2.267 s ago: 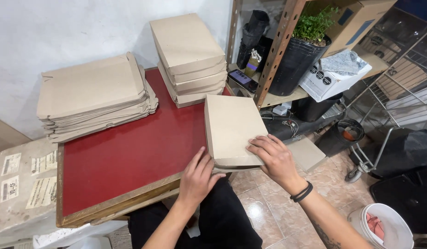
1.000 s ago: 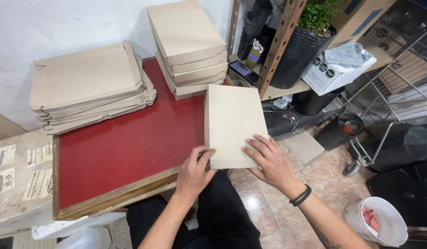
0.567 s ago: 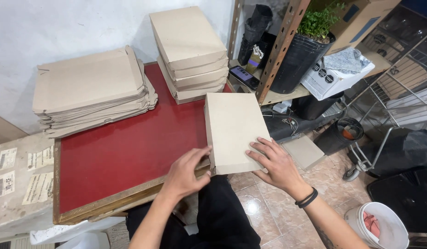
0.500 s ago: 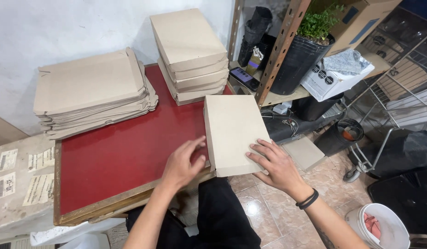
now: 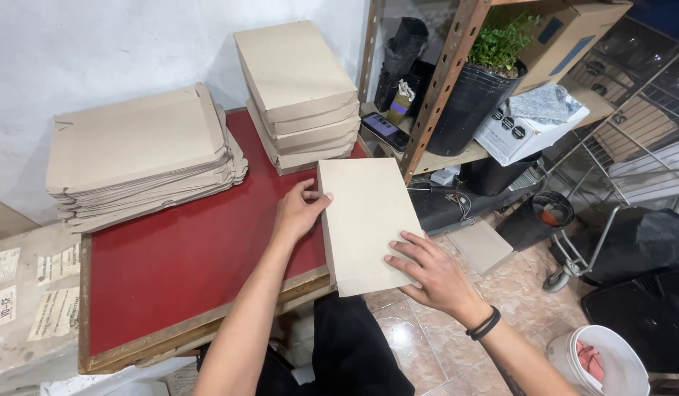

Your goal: The person assembles flat-packed cardboard boxes by folding the side flaps and interlocking the tabs. They repeat this process for multiple boxes, stacking the finished ones on a red table.

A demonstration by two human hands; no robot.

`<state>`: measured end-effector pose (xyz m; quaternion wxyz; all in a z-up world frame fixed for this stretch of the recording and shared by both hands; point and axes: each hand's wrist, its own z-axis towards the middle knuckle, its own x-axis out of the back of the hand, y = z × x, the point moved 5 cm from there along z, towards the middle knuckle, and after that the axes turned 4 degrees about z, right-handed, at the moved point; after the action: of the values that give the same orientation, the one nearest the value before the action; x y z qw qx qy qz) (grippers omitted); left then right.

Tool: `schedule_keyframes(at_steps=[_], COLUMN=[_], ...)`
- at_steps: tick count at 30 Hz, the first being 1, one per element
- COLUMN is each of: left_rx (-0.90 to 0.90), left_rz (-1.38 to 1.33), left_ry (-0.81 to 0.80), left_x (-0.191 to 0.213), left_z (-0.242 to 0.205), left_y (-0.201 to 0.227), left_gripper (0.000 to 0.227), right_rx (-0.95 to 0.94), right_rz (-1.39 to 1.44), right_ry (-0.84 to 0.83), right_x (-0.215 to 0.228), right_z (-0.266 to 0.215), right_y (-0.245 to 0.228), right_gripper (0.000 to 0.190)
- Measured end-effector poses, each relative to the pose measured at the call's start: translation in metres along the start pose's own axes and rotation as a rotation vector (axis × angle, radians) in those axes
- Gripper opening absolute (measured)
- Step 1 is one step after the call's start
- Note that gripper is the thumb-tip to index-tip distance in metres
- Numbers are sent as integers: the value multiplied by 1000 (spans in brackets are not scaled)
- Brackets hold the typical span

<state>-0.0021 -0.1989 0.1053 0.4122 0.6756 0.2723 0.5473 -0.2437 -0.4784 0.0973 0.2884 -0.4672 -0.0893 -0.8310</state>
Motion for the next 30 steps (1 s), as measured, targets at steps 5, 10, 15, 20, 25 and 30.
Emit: schedule_keyframes(at_steps=[5,10,15,20,25,30], left_rx=[-4,7,16,45,51,72], left_rz=[64,-43,-72,-175,-164,-190], left_ry=[-9,-18,-28,-17,89,119], left_x=[0,7,10,-3,-12,-28], left_z=[-1,-7,-14,27,78,97], left_y=[-3,9,25,-2,-23,-33], left_gripper=[81,92,95,99,100,90], right_rx=[-14,-10,-19,-19,-23,-18], right_rz=[1,-10,12,3,16,20], right_ry=[-29,-4,9,22,1,9], right_x=[-6,-9,-12,-12,-10,-13], right_z=[-5,-6,-9,-10,-6,-7], right_y=[5,6,7,6,2,4], right_gripper=[52,48,48,46,46,46])
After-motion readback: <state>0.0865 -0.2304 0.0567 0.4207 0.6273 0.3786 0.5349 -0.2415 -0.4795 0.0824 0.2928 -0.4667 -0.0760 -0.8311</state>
